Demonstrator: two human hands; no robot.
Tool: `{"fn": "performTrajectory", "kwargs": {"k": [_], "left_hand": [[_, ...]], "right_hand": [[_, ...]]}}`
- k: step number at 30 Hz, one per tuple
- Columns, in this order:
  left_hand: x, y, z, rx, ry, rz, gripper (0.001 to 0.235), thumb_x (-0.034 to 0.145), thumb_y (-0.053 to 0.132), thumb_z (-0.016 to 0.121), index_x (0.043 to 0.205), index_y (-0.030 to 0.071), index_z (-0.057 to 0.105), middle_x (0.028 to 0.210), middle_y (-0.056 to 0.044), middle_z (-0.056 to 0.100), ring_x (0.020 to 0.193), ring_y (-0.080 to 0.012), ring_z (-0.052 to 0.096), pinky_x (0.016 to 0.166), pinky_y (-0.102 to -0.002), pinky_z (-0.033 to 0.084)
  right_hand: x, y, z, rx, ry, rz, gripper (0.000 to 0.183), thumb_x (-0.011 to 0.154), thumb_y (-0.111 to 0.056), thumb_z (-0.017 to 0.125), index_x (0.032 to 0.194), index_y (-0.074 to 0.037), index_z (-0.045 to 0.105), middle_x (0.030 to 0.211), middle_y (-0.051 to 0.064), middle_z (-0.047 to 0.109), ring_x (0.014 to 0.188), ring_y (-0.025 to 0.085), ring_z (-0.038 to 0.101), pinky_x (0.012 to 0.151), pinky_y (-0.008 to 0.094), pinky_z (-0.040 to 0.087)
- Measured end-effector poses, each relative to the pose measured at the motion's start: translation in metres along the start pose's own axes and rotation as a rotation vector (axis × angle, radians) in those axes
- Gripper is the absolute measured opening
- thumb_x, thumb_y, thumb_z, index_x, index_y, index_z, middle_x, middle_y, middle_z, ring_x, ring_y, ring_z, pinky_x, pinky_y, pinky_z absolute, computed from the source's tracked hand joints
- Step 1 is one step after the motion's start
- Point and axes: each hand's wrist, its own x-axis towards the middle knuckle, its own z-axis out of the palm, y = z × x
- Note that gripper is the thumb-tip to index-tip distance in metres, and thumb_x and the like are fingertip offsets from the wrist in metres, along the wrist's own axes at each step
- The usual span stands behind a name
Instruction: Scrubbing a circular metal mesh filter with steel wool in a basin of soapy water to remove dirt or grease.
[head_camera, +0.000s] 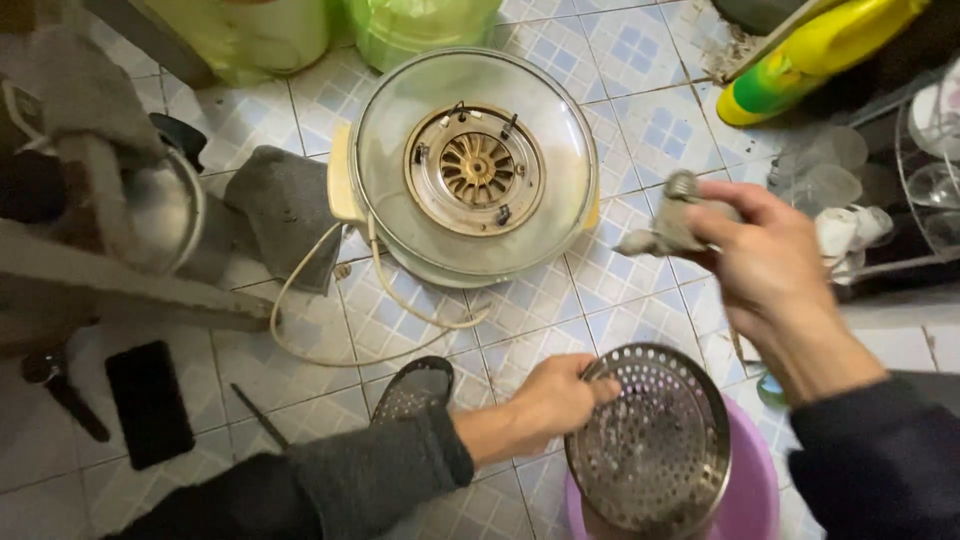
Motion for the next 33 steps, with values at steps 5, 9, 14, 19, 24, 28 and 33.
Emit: {"fn": "performTrajectory", "kwargs": {"k": [5,9,14,19,24,28,33], "left_hand": [[0.014,-0.025,-0.003,-0.074,-0.025,-0.017,0.012,0.092,0.027,0.069,0.085,0.018,0.064,0.078,0.005,0.061,0.073,-0.0106,0.055,0.065,-0.028,0.043],[0.022,-0.028,-0.012,0.031,-0.060,-0.039,0.014,0.091,0.035,0.067,0.091,0.021,0.067,0.083,0.007,0.065,0.078,-0.0103,0.058,0.070,-0.028,0.043],[0.018,-0.023,-0.020,0.019,-0.039,-0.134,0.014,0.091,0.036,0.068,0.092,0.022,0.070,0.084,0.008,0.069,0.077,-0.0101,0.061,0.070,-0.027,0.045],[0.027,-0.035,-0.021,-0.049,-0.038,-0.164,0.017,0.092,0.034,0.068,0.083,0.021,0.062,0.076,0.007,0.059,0.074,-0.0110,0.054,0.067,-0.028,0.039],[0.021,-0.025,-0.027,-0.096,-0.027,-0.164,0.017,0.093,0.033,0.069,0.083,0.021,0.063,0.076,0.007,0.060,0.072,-0.0100,0.054,0.066,-0.027,0.039],[0.013,-0.010,-0.034,-0.067,-0.085,-0.233,0.018,0.095,0.034,0.065,0.102,0.018,0.069,0.097,0.003,0.071,0.089,-0.0153,0.063,0.076,-0.030,0.046],[0.016,-0.024,-0.030,-0.005,-0.061,-0.210,0.018,0.093,0.038,0.066,0.098,0.021,0.069,0.094,0.005,0.071,0.086,-0.0141,0.064,0.076,-0.029,0.046]], "right_hand": [[0.055,0.023,0.062,-0.444,-0.088,-0.420,0.026,0.084,-0.013,0.072,0.110,-0.017,0.076,0.099,-0.003,0.075,0.086,0.009,0.065,0.079,0.023,0.056],[0.083,0.063,0.088,-0.784,-0.212,-0.603,0.029,0.087,-0.018,0.071,0.116,-0.017,0.076,0.110,0.006,0.074,0.101,0.025,0.067,0.095,0.036,0.048],[0.081,0.102,0.083,-1.201,-0.568,-1.230,0.036,0.089,-0.010,0.063,0.124,-0.015,0.071,0.110,0.011,0.069,0.099,0.033,0.061,0.085,0.053,0.044],[0.124,0.069,0.092,-1.665,-0.388,-0.961,0.032,0.097,-0.034,0.056,0.128,-0.039,0.063,0.125,0.002,0.063,0.105,0.031,0.054,0.088,0.046,0.040],[0.089,0.075,0.108,-1.686,-0.451,-1.033,0.032,0.096,-0.019,0.062,0.126,-0.027,0.070,0.124,0.002,0.071,0.083,0.019,0.058,0.076,0.037,0.051],[0.057,0.113,0.106,-1.170,-0.626,-1.212,0.028,0.089,0.001,0.066,0.114,-0.010,0.075,0.094,0.006,0.071,0.081,0.024,0.059,0.064,0.035,0.056],[0.072,0.072,0.106,-1.036,-0.649,-1.198,0.044,0.085,0.014,0.052,0.101,-0.015,0.080,0.093,0.002,0.078,0.085,0.026,0.070,0.077,0.036,0.062]]}}
